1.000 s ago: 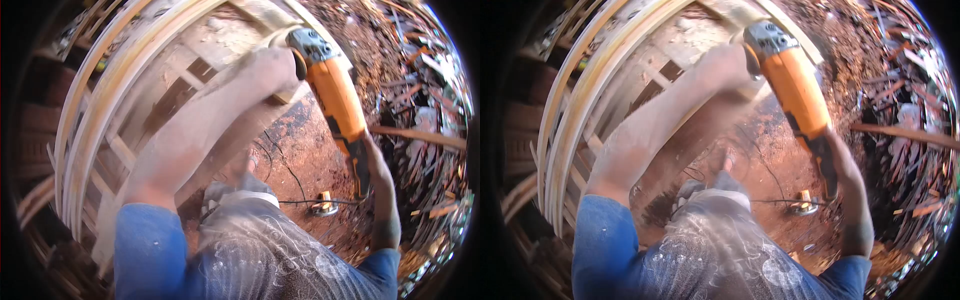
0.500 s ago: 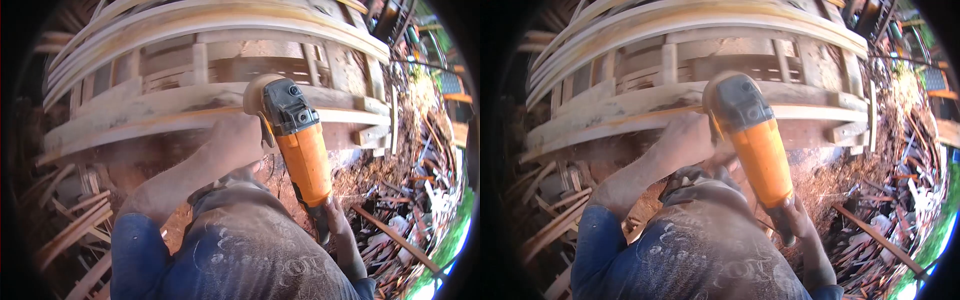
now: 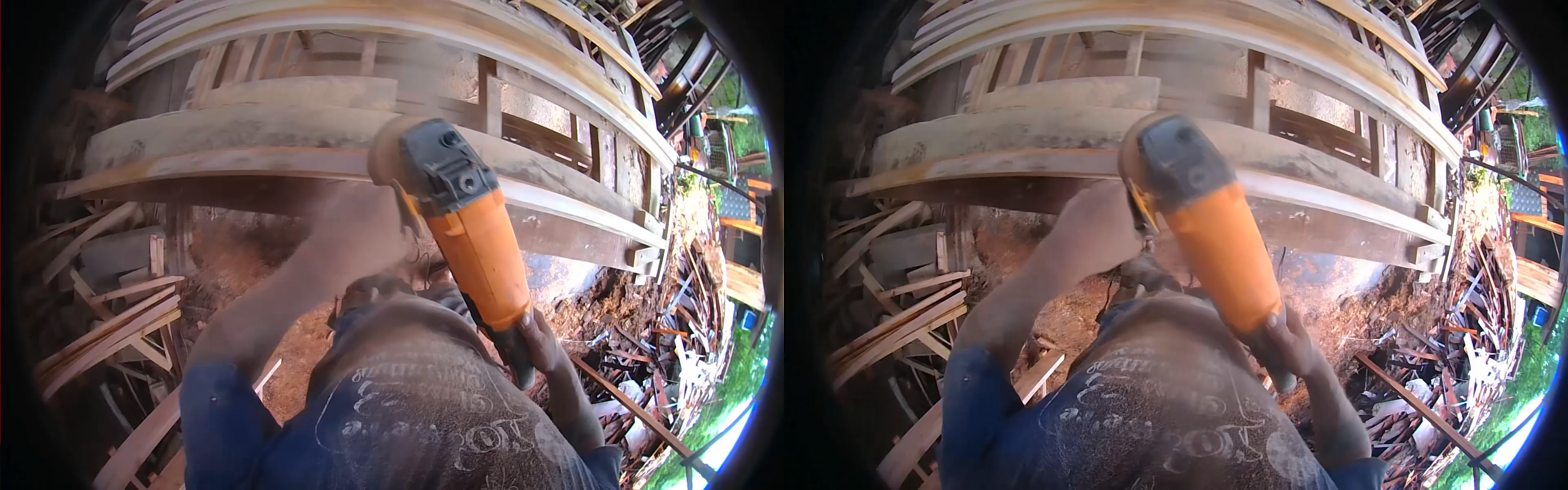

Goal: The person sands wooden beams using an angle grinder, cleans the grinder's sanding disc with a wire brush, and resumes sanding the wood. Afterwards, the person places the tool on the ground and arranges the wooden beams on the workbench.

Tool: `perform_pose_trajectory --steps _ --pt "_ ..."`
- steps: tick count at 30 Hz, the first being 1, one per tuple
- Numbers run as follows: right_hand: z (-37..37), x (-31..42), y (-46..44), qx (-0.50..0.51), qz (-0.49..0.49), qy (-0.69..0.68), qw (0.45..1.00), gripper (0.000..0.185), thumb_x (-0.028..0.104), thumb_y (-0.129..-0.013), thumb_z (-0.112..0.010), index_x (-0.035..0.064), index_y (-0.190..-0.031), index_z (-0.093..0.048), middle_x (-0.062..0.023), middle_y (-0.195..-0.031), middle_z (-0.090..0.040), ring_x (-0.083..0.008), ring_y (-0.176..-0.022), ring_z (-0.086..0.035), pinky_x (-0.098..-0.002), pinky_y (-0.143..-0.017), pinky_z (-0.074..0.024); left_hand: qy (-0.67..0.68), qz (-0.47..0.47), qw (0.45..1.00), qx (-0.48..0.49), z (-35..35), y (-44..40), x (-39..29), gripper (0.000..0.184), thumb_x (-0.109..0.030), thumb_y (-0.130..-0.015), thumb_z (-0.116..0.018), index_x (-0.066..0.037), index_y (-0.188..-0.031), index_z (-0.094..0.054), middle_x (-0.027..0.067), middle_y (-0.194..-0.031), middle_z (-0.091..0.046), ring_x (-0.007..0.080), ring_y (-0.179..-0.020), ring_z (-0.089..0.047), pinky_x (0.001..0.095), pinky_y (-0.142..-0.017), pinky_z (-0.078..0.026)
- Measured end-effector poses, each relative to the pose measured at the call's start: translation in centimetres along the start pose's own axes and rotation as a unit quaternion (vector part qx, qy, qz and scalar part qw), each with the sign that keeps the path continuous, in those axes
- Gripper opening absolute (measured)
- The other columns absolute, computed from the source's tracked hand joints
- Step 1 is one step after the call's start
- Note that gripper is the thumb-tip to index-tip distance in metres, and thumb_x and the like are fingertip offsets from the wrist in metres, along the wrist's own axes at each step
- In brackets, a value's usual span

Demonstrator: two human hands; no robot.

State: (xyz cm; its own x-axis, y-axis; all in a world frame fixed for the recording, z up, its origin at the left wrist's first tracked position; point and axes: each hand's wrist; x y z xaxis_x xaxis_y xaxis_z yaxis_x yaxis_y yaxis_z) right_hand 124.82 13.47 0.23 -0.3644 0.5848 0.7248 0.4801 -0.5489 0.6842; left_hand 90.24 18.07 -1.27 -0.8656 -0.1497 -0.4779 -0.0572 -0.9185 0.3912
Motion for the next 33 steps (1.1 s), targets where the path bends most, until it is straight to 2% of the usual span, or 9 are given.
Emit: perform_pose_trajectory --steps 3,5,10,12,15,17,20,24,33 --pt "-5.0 2.8 -3.0 0.023 0.067 0.048 0.996 0.074 0.056 -0.101 -0.048 -0.0043 -0.144 -0.044 -0.0139 -0.128 -0.062 -0.021 -0.115 -0.058 -0.0345 -0.099 -0.0467 0.074 -0.016 0.997 0.007 1.5 2.0 6.0 0.032 -0.026 -0.08 -0.076 0.003 -0.092 -0.071 0.0191 -0.078 -0.071 0.0329 -0.08 -0.073 0.0429 -0.08 -0.058" --pt "-7.2 3.6 -4.9 0.057 0.066 0.062 0.994 0.071 0.053 -0.101 -0.051 -0.0039 -0.143 -0.046 -0.0166 -0.129 -0.063 -0.024 -0.118 -0.059 -0.0383 -0.103 -0.0458 0.323 0.115 0.919 0.197 4.3 3.9 10.1 0.035 -0.02 -0.078 -0.081 0.001 -0.103 -0.067 0.012 -0.073 -0.069 0.0242 -0.07 -0.071 0.0381 -0.066 -0.058" --pt "-12.1 6.0 -8.5 0.126 0.089 0.281 0.947 0.07 0.056 -0.101 -0.05 -0.0032 -0.139 -0.049 -0.0284 -0.112 -0.067 -0.0378 -0.105 -0.067 -0.0448 -0.096 -0.0505 0.449 0.209 0.869 0.005 3.1 14.5 17.9 0.04 0.002 -0.074 -0.071 -0.001 -0.113 -0.06 0.0046 -0.068 -0.062 0.0139 -0.046 -0.058 0.0276 -0.041 -0.048" --pt "-13.3 5.4 -9.3 0.139 0.176 0.309 0.924 0.081 0.067 -0.097 -0.046 -0.0032 -0.135 -0.053 -0.0321 -0.115 -0.066 -0.0449 -0.107 -0.065 -0.0483 -0.096 -0.0499 0.455 0.226 0.86 -0.039 0.1 19.7 20.1 0.038 -0.002 -0.074 -0.068 0.001 -0.111 -0.059 0.0051 -0.065 -0.06 0.0162 -0.047 -0.059 0.029 -0.041 -0.048" --pt "-13.9 4.7 -9.2 0.178 0.114 0.348 0.913 0.067 0.058 -0.096 -0.056 0.0168 -0.147 -0.047 -0.0305 -0.118 -0.066 -0.0452 -0.111 -0.065 -0.0509 -0.098 -0.0499 0.487 0.236 0.831 -0.132 -5.5 25.3 21.3 0.035 0.005 -0.073 -0.07 -0.001 -0.106 -0.06 0.0046 -0.074 -0.062 0.0148 -0.054 -0.059 0.0299 -0.046 -0.049" --pt "-13.4 4.4 -8.9 0.209 0.084 0.363 0.904 0.071 0.061 -0.095 -0.057 0.0147 -0.148 -0.047 -0.03 -0.118 -0.066 -0.0445 -0.113 -0.064 -0.0493 -0.099 -0.0493 0.511 0.288 0.798 -0.138 -6.3 26.2 17.6 0.041 0.007 -0.073 -0.069 0.0 -0.111 -0.057 0.0064 -0.068 -0.06 0.0172 -0.051 -0.06 0.03 -0.045 -0.049" --pt "-13.1 2.4 -8.9 0.22 0.088 0.338 0.911 0.076 0.064 -0.092 -0.058 0.0133 -0.147 -0.048 -0.0292 -0.119 -0.067 -0.0442 -0.114 -0.064 -0.0486 -0.099 -0.0489 0.504 0.313 0.798 -0.108 -7.7 27.0 15.4 0.037 0.003 -0.073 -0.069 0.001 -0.108 -0.058 0.0098 -0.068 -0.061 0.021 -0.048 -0.059 0.0322 -0.046 -0.049" --pt "-11.8 -0.9 -8.7 0.192 0.12 0.315 0.922 0.086 0.071 -0.087 -0.061 0.0059 -0.142 -0.052 -0.0281 -0.12 -0.067 -0.0441 -0.113 -0.064 -0.0485 -0.099 -0.0491 0.258 0.104 0.956 -0.096 -8.5 26.7 17.1 0.027 -0.002 -0.074 -0.07 -0.002 -0.1 -0.062 0.0116 -0.072 -0.062 0.0248 -0.059 -0.063 0.0361 -0.056 -0.052" --pt "-8.3 -9.9 -0.5 0.013 0.053 0.346 0.937 0.089 0.078 -0.078 -0.065 -0.0037 -0.115 -0.067 -0.0269 -0.099 -0.07 -0.0427 -0.099 -0.068 -0.0488 -0.088 -0.0517 0.157 0.021 0.985 0.063 -5.9 20.7 15.5 0.011 -0.003 -0.078 -0.066 -0.001 -0.088 -0.061 0.008 -0.071 -0.059 0.0196 -0.063 -0.06 0.0321 -0.06 -0.05"
Point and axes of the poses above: each hand's wrist, its own y-axis away from the middle knuckle, its own z-axis out of the back of the hand, x = y × z
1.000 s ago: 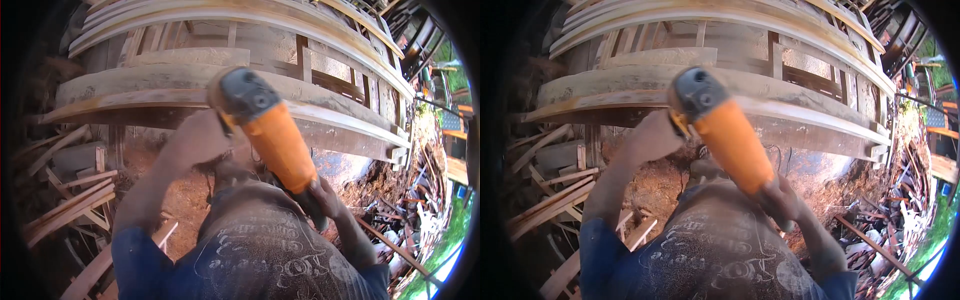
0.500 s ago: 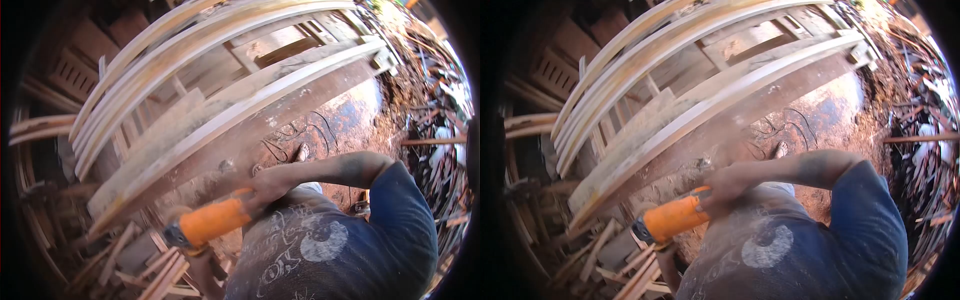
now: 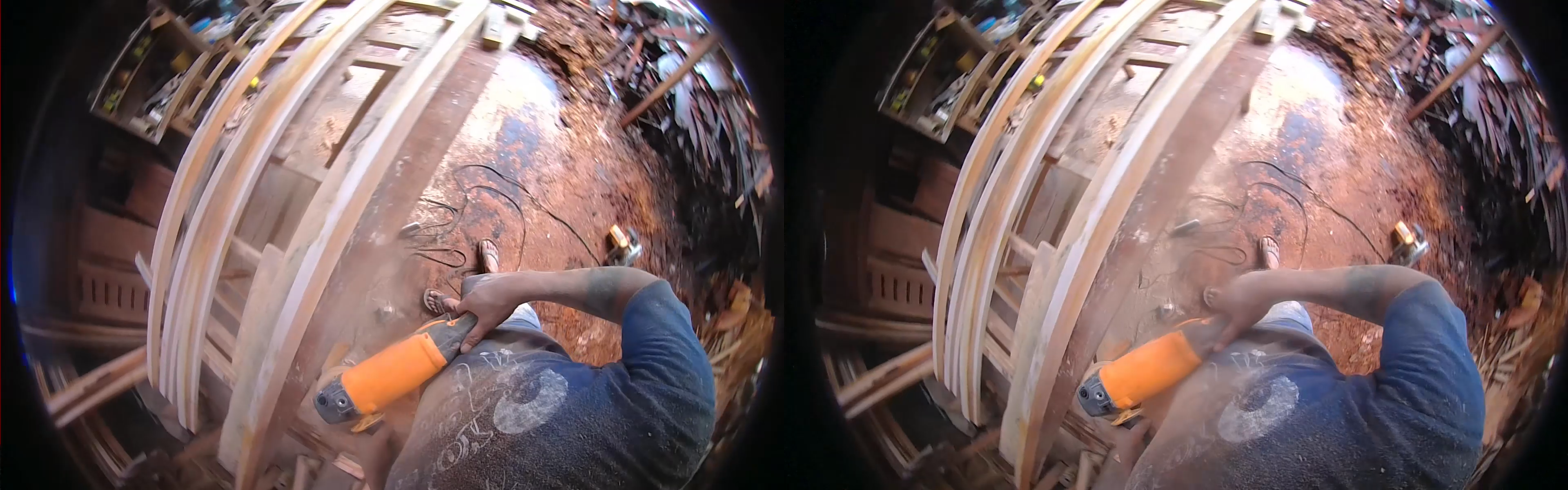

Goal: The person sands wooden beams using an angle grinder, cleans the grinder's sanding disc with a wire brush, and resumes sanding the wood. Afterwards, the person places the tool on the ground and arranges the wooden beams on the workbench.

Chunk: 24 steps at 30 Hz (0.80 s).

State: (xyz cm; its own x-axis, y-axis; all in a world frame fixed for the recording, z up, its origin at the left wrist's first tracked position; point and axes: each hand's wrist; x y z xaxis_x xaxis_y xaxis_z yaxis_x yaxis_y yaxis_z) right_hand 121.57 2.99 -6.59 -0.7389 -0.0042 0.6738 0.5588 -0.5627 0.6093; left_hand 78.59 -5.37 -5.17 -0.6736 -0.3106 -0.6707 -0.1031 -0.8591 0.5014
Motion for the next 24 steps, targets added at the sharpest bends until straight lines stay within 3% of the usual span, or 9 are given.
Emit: perform_pose_trajectory --steps 4,9,12,14,15,20,21,23,24 --pt "-5.3 -3.8 4.1 -0.091 -0.027 -0.099 0.991 0.086 0.08 -0.076 -0.066 0.001 -0.11 -0.071 -0.0248 -0.099 -0.071 -0.0425 -0.094 -0.069 -0.0498 -0.085 -0.0528 -0.125 -0.09 0.981 0.12 1.0 -4.0 -3.4 0.006 -0.003 -0.08 -0.064 0.0 -0.083 -0.06 0.0064 -0.07 -0.057 0.0173 -0.064 -0.059 0.0303 -0.061 -0.049" --pt "-13.6 -3.3 10.5 -0.237 -0.117 -0.204 0.943 0.082 0.079 -0.075 -0.067 0.0055 -0.111 -0.072 -0.025 -0.098 -0.071 -0.0431 -0.094 -0.069 -0.0516 -0.084 -0.0526 -0.284 -0.23 0.884 0.291 0.4 -9.2 -8.3 0.008 -0.004 -0.083 -0.062 0.001 -0.077 -0.06 0.0044 -0.07 -0.055 0.0144 -0.066 -0.058 0.0281 -0.063 -0.047" --pt "-19.5 -4.1 13.5 -0.328 -0.149 -0.252 0.898 0.074 0.072 -0.077 -0.07 0.009 -0.116 -0.069 -0.0225 -0.098 -0.072 -0.042 -0.093 -0.069 -0.0511 -0.083 -0.0526 -0.141 -0.106 0.942 0.284 -2.9 -10.0 -11.5 0.009 -0.003 -0.082 -0.064 0.0 -0.088 -0.058 0.007 -0.071 -0.057 0.0186 -0.06 -0.059 0.0315 -0.056 -0.05" --pt "-23.5 -4.6 15.6 -0.393 -0.192 -0.277 0.855 0.066 0.066 -0.077 -0.072 0.0076 -0.107 -0.071 -0.0197 -0.1 -0.072 -0.0398 -0.093 -0.069 -0.0493 -0.083 -0.0532 -0.015 0.077 0.949 0.306 -7.9 -8.1 -17.3 0.018 0.0 -0.08 -0.066 -0.001 -0.097 -0.059 0.0096 -0.078 -0.062 0.0214 -0.064 -0.063 0.0345 -0.052 -0.052" --pt "-25.2 -4.8 16.6 -0.408 -0.205 -0.289 0.841 0.063 0.062 -0.078 -0.073 0.0074 -0.108 -0.069 -0.0199 -0.099 -0.072 -0.0402 -0.093 -0.069 -0.05 -0.083 -0.0529 -0.048 0.049 0.942 0.328 -9.9 -8.3 -18.3 0.017 0.0 -0.081 -0.061 0.0 -0.097 -0.055 0.0077 -0.069 -0.057 0.0168 -0.052 -0.057 0.0315 -0.044 -0.049" --pt "-33.9 -5.4 18.8 -0.471 -0.224 -0.293 0.801 0.048 0.041 -0.081 -0.073 0.0074 -0.113 -0.062 -0.021 -0.093 -0.071 -0.042 -0.091 -0.068 -0.0534 -0.081 -0.0515 -0.184 0.065 0.899 0.392 -17.6 -7.2 -22.2 0.017 -0.009 -0.081 -0.065 -0.001 -0.093 -0.056 0.007 -0.063 -0.054 0.0186 -0.048 -0.055 0.0324 -0.044 -0.048" --pt "-35.3 -5.4 19.6 -0.47 -0.229 -0.324 0.789 0.046 0.03 -0.079 -0.072 0.0086 -0.119 -0.062 -0.0211 -0.095 -0.071 -0.041 -0.091 -0.068 -0.0537 -0.08 -0.0512 -0.221 0.069 0.887 0.399 -19.8 -6.8 -23.0 0.016 -0.009 -0.081 -0.065 -0.001 -0.092 -0.057 0.0071 -0.063 -0.054 0.0188 -0.048 -0.055 0.0324 -0.045 -0.048" --pt "-39.7 -5.0 19.5 -0.518 -0.249 -0.339 0.744 0.051 0.031 -0.077 -0.074 0.0149 -0.124 -0.059 -0.0195 -0.088 -0.071 -0.0406 -0.083 -0.07 -0.0534 -0.076 -0.0532 -0.285 0.072 0.856 0.425 -23.3 -6.8 -23.2 0.017 -0.014 -0.082 -0.066 0.0 -0.091 -0.06 0.0063 -0.062 -0.054 0.02 -0.051 -0.056 0.0349 -0.05 -0.049" --pt "-41.1 -4.8 19.9 -0.537 -0.261 -0.347 0.724 0.054 0.031 -0.076 -0.075 0.0181 -0.126 -0.058 -0.0187 -0.085 -0.071 -0.0404 -0.079 -0.07 -0.0532 -0.073 -0.0543 -0.382 -0.017 0.815 0.435 -25.3 -6.2 -24.6 0.02 -0.017 -0.083 -0.067 0.001 -0.091 -0.061 0.0067 -0.063 -0.056 0.0206 -0.052 -0.058 0.0358 -0.052 -0.049"
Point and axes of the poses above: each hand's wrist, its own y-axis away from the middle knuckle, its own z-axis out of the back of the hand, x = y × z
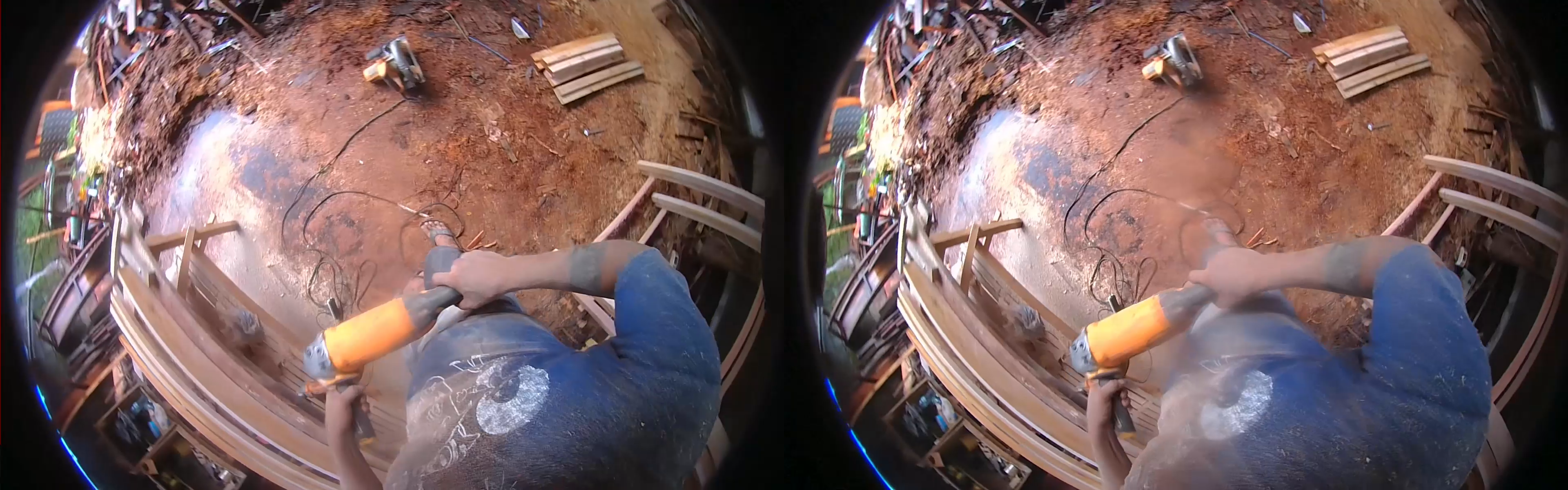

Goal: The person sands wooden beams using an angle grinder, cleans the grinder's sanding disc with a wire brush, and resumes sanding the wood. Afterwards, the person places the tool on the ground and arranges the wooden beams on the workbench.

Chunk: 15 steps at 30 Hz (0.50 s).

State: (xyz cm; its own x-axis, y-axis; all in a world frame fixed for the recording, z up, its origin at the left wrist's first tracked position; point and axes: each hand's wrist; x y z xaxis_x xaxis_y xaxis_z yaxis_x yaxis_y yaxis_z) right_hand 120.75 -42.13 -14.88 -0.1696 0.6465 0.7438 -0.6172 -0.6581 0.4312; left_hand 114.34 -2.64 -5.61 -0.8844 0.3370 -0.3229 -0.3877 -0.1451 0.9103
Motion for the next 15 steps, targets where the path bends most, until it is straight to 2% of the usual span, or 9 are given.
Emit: perform_pose_trajectory --steps 2,4,6,8,9,11,13,14,15 --pt "1.0 -1.2 2.0 0.023 -0.081 -0.078 0.993 0.046 0.029 -0.074 -0.077 0.0106 -0.114 -0.062 -0.0219 -0.088 -0.071 -0.0403 -0.082 -0.071 -0.0521 -0.074 -0.0554 -0.251 -0.074 0.965 -0.009 -1.0 -2.0 -5.2 0.026 -0.023 -0.085 -0.07 0.002 -0.093 -0.063 0.0076 -0.066 -0.06 0.0218 -0.056 -0.061 0.0376 -0.057 -0.051" --pt "-0.3 -3.6 2.5 0.056 -0.153 -0.141 0.976 0.046 0.028 -0.073 -0.077 0.007 -0.112 -0.064 -0.0238 -0.091 -0.071 -0.0394 -0.084 -0.071 -0.0518 -0.075 -0.0557 -0.441 -0.273 0.847 -0.122 -0.1 -3.5 -9.5 0.028 -0.025 -0.089 -0.07 0.001 -0.098 -0.066 0.0091 -0.077 -0.068 0.0199 -0.066 -0.064 0.0348 -0.066 -0.052" --pt "-2.4 -6.8 1.1 0.076 -0.254 -0.312 0.912 0.037 0.017 -0.073 -0.077 -0.0019 -0.103 -0.067 -0.0214 -0.082 -0.072 -0.0305 -0.068 -0.071 -0.044 -0.06 -0.056 -0.421 -0.427 0.769 -0.222 -0.1 -3.5 -13.8 0.02 -0.02 -0.092 -0.069 -0.001 -0.1 -0.069 0.0112 -0.089 -0.071 0.0217 -0.074 -0.066 0.0351 -0.071 -0.052" --pt "-4.7 -10.9 -1.5 0.065 -0.384 -0.51 0.767 0.03 0.011 -0.074 -0.076 -0.0047 -0.098 -0.068 -0.0185 -0.076 -0.071 -0.0252 -0.059 -0.069 -0.0393 -0.051 -0.054 -0.313 -0.368 0.852 -0.2 -1.4 -1.6 -16.8 0.017 -0.016 -0.092 -0.068 -0.001 -0.102 -0.07 0.0128 -0.09 -0.071 0.0242 -0.078 -0.066 0.0358 -0.073 -0.052" --pt "-4.9 -13.1 -2.6 0.011 -0.387 -0.597 0.702 0.017 0.004 -0.075 -0.074 -0.005 -0.087 -0.067 -0.0143 -0.069 -0.068 -0.0204 -0.051 -0.065 -0.0342 -0.043 -0.0499 -0.257 -0.335 0.887 -0.189 -2.1 -1.4 -17.6 0.016 -0.013 -0.093 -0.067 -0.002 -0.102 -0.07 0.0136 -0.091 -0.07 0.0255 -0.08 -0.067 0.0361 -0.074 -0.052" --pt "-5.9 -18.7 -5.5 -0.075 -0.432 -0.661 0.609 0.012 0.005 -0.078 -0.07 -0.002 -0.087 -0.065 -0.0118 -0.066 -0.064 -0.0213 -0.05 -0.062 -0.0355 -0.045 -0.0513 -0.306 -0.3 0.885 -0.18 -1.8 -2.2 -14.3 0.018 -0.013 -0.09 -0.069 -0.001 -0.103 -0.071 0.0147 -0.091 -0.071 0.0287 -0.081 -0.068 0.037 -0.074 -0.053" --pt "-6.0 -25.2 -6.6 -0.119 -0.457 -0.718 0.51 0.016 0.004 -0.078 -0.067 0.0012 -0.093 -0.06 -0.011 -0.071 -0.063 -0.0218 -0.053 -0.062 -0.0368 -0.046 -0.0516 -0.375 -0.18 0.898 -0.144 -0.4 -3.5 -7.2 0.017 -0.013 -0.088 -0.07 -0.001 -0.101 -0.071 0.0147 -0.091 -0.071 0.027 -0.081 -0.069 0.035 -0.074 -0.053" --pt "-6.6 -28.8 -7.0 -0.162 -0.468 -0.732 0.468 0.019 0.002 -0.078 -0.065 0.001 -0.094 -0.057 -0.0096 -0.07 -0.06 -0.0219 -0.052 -0.06 -0.0366 -0.048 -0.0526 -0.392 -0.217 0.887 -0.115 -0.1 -3.8 -3.8 0.019 -0.012 -0.09 -0.071 0.001 -0.104 -0.072 0.0092 -0.085 -0.071 0.0144 -0.074 -0.064 0.0315 -0.068 -0.052" --pt "-7.4 -33.2 -7.3 -0.173 -0.459 -0.746 0.451 0.019 0.001 -0.077 -0.065 0.0012 -0.094 -0.056 -0.009 -0.069 -0.058 -0.0221 -0.053 -0.058 -0.0367 -0.049 -0.0529 -0.299 -0.108 0.943 -0.099 1.3 -4.6 2.7 0.018 -0.014 -0.087 -0.071 -0.002 -0.1 -0.073 0.0159 -0.086 -0.072 0.0288 -0.08 -0.071 0.0382 -0.076 -0.056"
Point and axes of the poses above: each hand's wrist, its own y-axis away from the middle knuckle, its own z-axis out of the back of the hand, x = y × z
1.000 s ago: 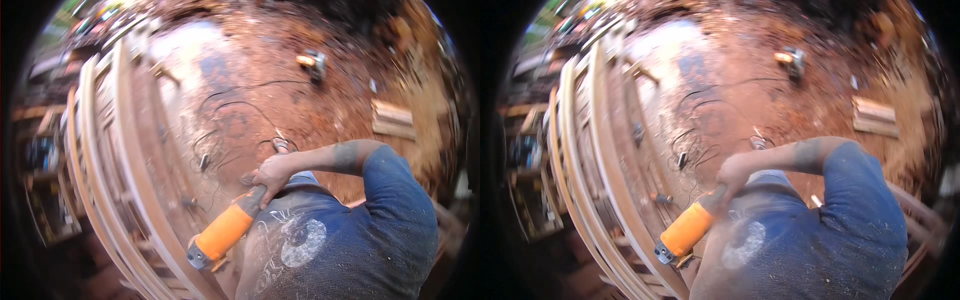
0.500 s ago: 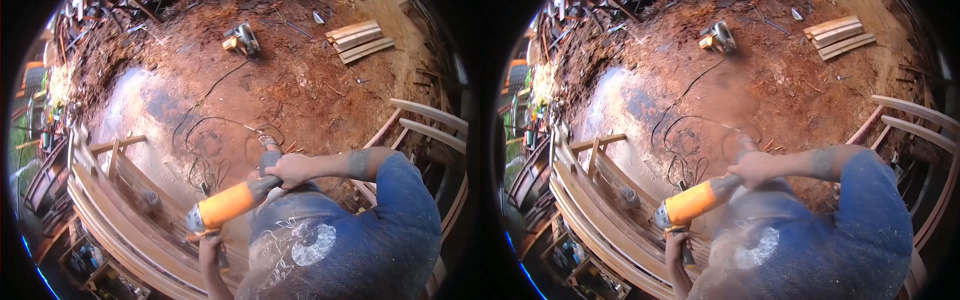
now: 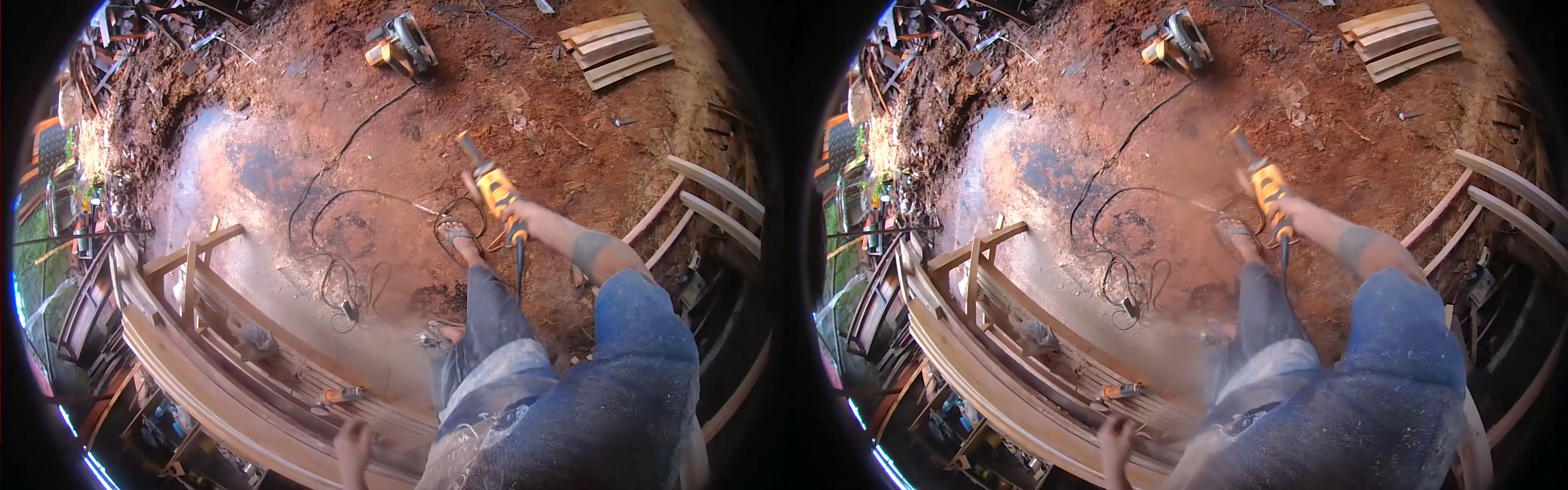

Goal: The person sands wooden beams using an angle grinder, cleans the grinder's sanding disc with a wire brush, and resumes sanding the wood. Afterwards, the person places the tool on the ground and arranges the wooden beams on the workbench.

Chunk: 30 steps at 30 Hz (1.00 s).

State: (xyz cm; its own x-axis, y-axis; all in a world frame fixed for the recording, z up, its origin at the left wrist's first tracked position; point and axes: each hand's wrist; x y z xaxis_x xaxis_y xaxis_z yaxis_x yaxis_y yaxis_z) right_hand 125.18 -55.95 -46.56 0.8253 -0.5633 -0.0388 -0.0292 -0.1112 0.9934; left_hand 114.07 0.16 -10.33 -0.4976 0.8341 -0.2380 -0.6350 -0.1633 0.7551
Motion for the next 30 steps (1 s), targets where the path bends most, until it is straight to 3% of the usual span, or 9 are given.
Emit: perform_pose_trajectory --steps 1,2,5,11,15,19,22,27,30 --pt "1.3 1.8 -0.9 -0.013 0.062 -0.031 0.998 0.022 0.0 -0.076 -0.065 0.0006 -0.096 -0.055 -0.0096 -0.07 -0.058 -0.0225 -0.054 -0.059 -0.0367 -0.049 -0.0529 -0.031 0.049 0.998 0.036 -1.9 1.5 2.7 0.019 -0.015 -0.087 -0.07 -0.001 -0.1 -0.073 0.0177 -0.086 -0.073 0.0293 -0.079 -0.072 0.0382 -0.075 -0.056" --pt "3.2 3.5 -3.1 -0.027 0.081 -0.071 0.994 0.025 0.0 -0.077 -0.064 0.0 -0.098 -0.053 -0.0101 -0.071 -0.058 -0.0229 -0.054 -0.059 -0.0364 -0.049 -0.0536 -0.079 0.054 0.993 0.064 -3.9 3.0 5.9 0.018 -0.016 -0.089 -0.073 -0.001 -0.098 -0.073 0.0088 -0.088 -0.074 0.0156 -0.073 -0.067 0.0321 -0.069 -0.054" --pt "5.5 9.3 -5.2 -0.042 0.168 -0.13 0.976 0.024 0.008 -0.081 -0.066 0.0007 -0.099 -0.053 -0.0097 -0.068 -0.059 -0.0229 -0.053 -0.062 -0.0368 -0.048 -0.0561 -0.015 0.195 0.971 0.14 -7.5 3.9 7.4 0.017 -0.015 -0.09 -0.072 -0.001 -0.099 -0.073 0.0081 -0.088 -0.073 0.016 -0.075 -0.066 0.0316 -0.069 -0.054" --pt "9.3 16.6 -14.4 0.239 0.139 -0.412 0.868 0.033 0.03 -0.087 -0.072 0.0034 -0.091 -0.053 -0.0033 -0.07 -0.06 -0.0119 -0.058 -0.063 -0.0248 -0.054 -0.0581 0.194 0.355 0.904 0.141 -7.4 0.9 5.6 0.017 -0.014 -0.092 -0.069 -0.001 -0.103 -0.072 0.0065 -0.087 -0.071 0.0168 -0.078 -0.066 0.0306 -0.07 -0.054" --pt "6.7 16.9 -21.8 0.403 0.181 -0.429 0.788 0.049 0.048 -0.088 -0.072 0.003 -0.089 -0.054 0.0001 -0.07 -0.059 -0.008 -0.059 -0.061 -0.021 -0.053 -0.0556 0.234 0.303 0.917 0.108 -8.0 -2.9 6.5 0.017 -0.013 -0.092 -0.068 0.001 -0.103 -0.071 0.0047 -0.086 -0.068 0.0153 -0.079 -0.064 0.0294 -0.071 -0.053" --pt "4.2 14.3 -25.7 0.229 0.12 -0.39 0.884 0.044 0.042 -0.087 -0.075 0.003 -0.09 -0.055 -0.0013 -0.069 -0.058 -0.0119 -0.056 -0.059 -0.0259 -0.053 -0.0546 0.203 0.287 0.932 0.092 -9.2 -5.6 3.5 0.018 -0.012 -0.095 -0.067 0.002 -0.105 -0.07 0.0058 -0.09 -0.068 0.0154 -0.081 -0.065 0.0294 -0.072 -0.053" --pt "2.4 9.5 -29.4 0.177 0.143 -0.363 0.904 0.031 0.031 -0.09 -0.072 0.0049 -0.092 -0.056 -0.0048 -0.073 -0.06 -0.0176 -0.064 -0.062 -0.0303 -0.055 -0.0548 0.12 0.295 0.936 0.149 -10.3 -6.6 -1.7 0.02 -0.013 -0.097 -0.065 0.001 -0.11 -0.069 0.0068 -0.094 -0.069 0.0158 -0.083 -0.065 0.0291 -0.072 -0.054" --pt "-2.3 3.3 -28.2 -0.072 0.111 -0.172 0.976 0.031 0.037 -0.094 -0.069 0.0109 -0.109 -0.063 -0.0073 -0.084 -0.066 -0.0208 -0.07 -0.064 -0.0406 -0.074 -0.0565 0.247 0.296 0.916 0.11 -14.0 -2.4 3.3 0.024 -0.022 -0.097 -0.067 -0.001 -0.107 -0.071 0.0057 -0.095 -0.071 0.0155 -0.081 -0.067 0.0305 -0.067 -0.054" --pt "-3.9 -2.7 -26.2 -0.064 0.176 0.132 0.973 0.027 0.036 -0.095 -0.065 0.0103 -0.103 -0.066 -0.0051 -0.079 -0.066 -0.0191 -0.065 -0.063 -0.0353 -0.06 -0.0537 0.285 0.285 0.91 0.097 -15.8 0.3 6.2 0.021 -0.019 -0.091 -0.072 -0.001 -0.102 -0.073 0.0078 -0.091 -0.075 0.0154 -0.077 -0.068 0.0305 -0.071 -0.054"
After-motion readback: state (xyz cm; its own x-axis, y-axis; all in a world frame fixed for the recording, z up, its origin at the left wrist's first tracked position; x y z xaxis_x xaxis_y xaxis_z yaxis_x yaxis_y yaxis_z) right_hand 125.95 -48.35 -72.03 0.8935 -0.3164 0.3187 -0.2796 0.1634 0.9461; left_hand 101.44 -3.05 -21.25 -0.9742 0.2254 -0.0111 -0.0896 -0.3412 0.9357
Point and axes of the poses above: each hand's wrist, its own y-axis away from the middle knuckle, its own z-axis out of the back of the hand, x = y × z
